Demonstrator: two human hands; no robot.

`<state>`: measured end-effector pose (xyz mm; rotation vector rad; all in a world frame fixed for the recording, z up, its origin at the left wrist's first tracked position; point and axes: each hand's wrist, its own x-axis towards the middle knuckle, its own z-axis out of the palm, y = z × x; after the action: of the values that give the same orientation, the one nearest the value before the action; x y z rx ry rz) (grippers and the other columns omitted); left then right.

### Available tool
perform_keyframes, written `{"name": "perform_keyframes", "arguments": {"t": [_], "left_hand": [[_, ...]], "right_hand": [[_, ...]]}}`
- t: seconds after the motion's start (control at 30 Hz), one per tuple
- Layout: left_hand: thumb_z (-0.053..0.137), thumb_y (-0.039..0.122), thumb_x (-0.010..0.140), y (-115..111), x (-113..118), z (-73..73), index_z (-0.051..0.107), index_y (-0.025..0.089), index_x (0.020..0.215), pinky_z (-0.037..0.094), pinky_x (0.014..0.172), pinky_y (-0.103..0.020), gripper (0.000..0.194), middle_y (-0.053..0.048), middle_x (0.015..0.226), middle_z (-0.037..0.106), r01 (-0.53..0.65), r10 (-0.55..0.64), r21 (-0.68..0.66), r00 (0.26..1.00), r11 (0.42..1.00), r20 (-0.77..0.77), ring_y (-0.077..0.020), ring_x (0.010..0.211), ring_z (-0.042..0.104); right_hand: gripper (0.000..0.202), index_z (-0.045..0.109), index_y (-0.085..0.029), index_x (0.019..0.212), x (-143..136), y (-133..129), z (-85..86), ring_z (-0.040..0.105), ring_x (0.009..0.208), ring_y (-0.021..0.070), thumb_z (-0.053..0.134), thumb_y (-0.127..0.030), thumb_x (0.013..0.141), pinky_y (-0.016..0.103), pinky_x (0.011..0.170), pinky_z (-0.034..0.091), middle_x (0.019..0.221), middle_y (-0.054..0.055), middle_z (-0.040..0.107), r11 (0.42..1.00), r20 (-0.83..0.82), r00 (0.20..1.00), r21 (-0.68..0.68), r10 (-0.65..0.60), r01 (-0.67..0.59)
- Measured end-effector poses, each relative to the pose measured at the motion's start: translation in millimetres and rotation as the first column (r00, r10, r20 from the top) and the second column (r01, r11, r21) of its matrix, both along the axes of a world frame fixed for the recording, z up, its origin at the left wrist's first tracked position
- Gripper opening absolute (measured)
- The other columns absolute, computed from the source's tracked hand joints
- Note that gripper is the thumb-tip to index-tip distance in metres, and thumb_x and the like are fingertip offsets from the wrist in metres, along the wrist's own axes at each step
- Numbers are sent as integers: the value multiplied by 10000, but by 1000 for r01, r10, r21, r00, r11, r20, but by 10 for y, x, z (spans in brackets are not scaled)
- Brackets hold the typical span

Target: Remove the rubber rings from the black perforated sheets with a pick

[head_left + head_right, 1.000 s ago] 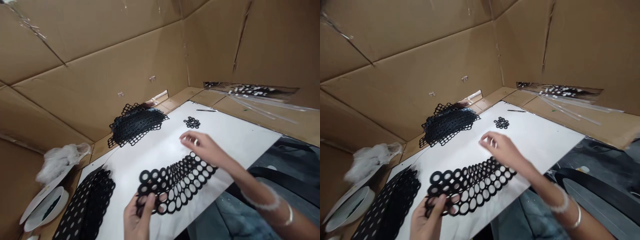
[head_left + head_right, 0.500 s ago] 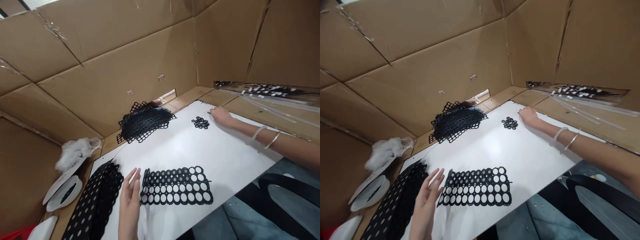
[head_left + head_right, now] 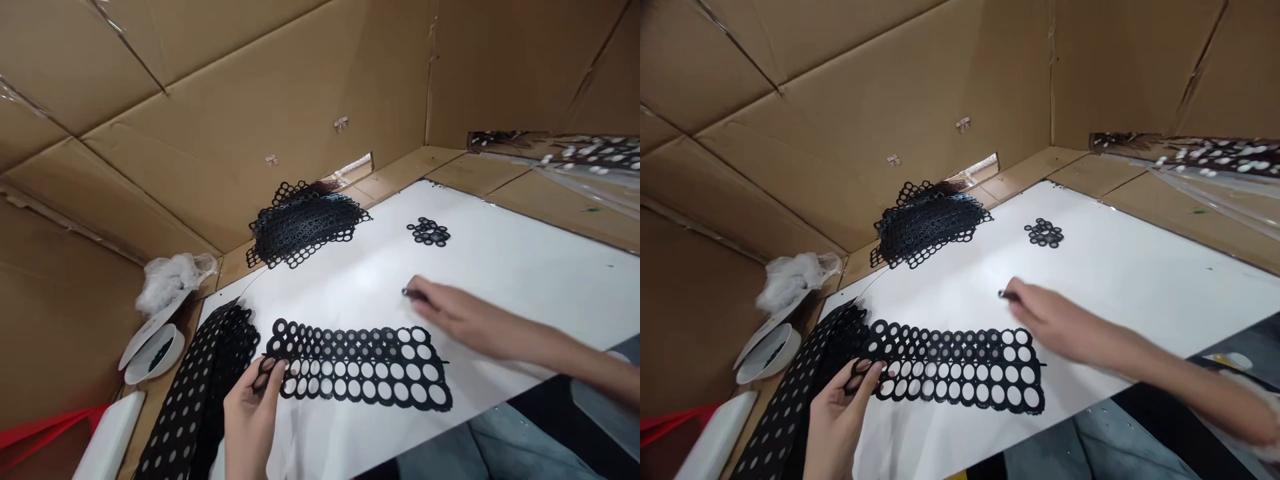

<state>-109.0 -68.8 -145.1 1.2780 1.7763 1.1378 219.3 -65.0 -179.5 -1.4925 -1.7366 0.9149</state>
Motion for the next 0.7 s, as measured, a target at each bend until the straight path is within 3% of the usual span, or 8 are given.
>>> {"name": "perform_keyframes", "arguments": {"t": [0.2,0.23,0.3,0.37,0.43,0.53,0.6,0.7], "left_hand": [[860,321,518,-255,152,72,691,202,624,513,569,-193,233,19,582,662,-21,-7,71,929,997,370,-140,574,605],[864,332,497,-273,160,65,704,222,662,528,588,-206,255,24,609,681,-41,10,63,901,997,434,-147,591,620],[832,397,520,-270,186,58,717,266,731,560,644,-265,274,25,677,718,-93,83,-9,844,996,530,-186,662,664],[743,509,610,-235,238,70,717,280,710,575,711,-349,252,-3,707,736,-116,179,-144,793,983,583,-252,765,697],[623,636,683,-203,308,92,722,276,682,561,796,-423,373,-54,725,744,-92,231,-245,742,965,629,-312,901,688],[545,816,578,-232,395,100,740,260,704,538,822,-497,603,-118,772,745,91,95,-232,725,969,682,-374,995,650],[700,747,464,-298,435,78,742,242,744,537,814,-487,579,-116,850,749,180,-24,-168,747,969,665,-377,986,650],[867,443,482,-396,505,47,716,206,832,546,784,-371,448,-76,923,741,132,-30,-154,846,979,532,-289,918,673]], "right_hand": [[673,522,-210,1220,-876,18,151,429,517,119,741,-532,671,225,479,295,559,-71,458,969,-220,958,-123,186,-216],[642,561,-218,1173,-975,15,177,399,513,104,767,-519,644,218,474,268,552,-79,434,962,-299,932,-113,205,-248],[378,633,-194,816,-1125,-40,220,312,496,76,758,-513,656,220,467,209,515,-84,351,952,-461,864,-111,205,-286],[466,447,-178,533,-1205,-129,250,230,487,63,717,-520,700,237,463,161,491,-84,260,938,-607,778,-149,163,-313],[541,316,-189,505,-1227,-212,277,201,496,63,679,-517,736,248,471,150,503,-82,227,943,-704,706,-181,75,-280],[531,272,-202,526,-1218,-282,331,193,510,69,630,-506,775,248,485,171,534,-80,206,973,-725,682,-209,-90,-94],[521,280,-206,532,-1208,-298,381,212,509,73,611,-521,780,242,488,201,544,-77,212,974,-729,671,-222,-137,-41],[501,348,-200,544,-1176,-311,454,290,524,82,593,-569,776,232,500,261,558,-62,298,978,-778,618,-198,-114,-70]]}}
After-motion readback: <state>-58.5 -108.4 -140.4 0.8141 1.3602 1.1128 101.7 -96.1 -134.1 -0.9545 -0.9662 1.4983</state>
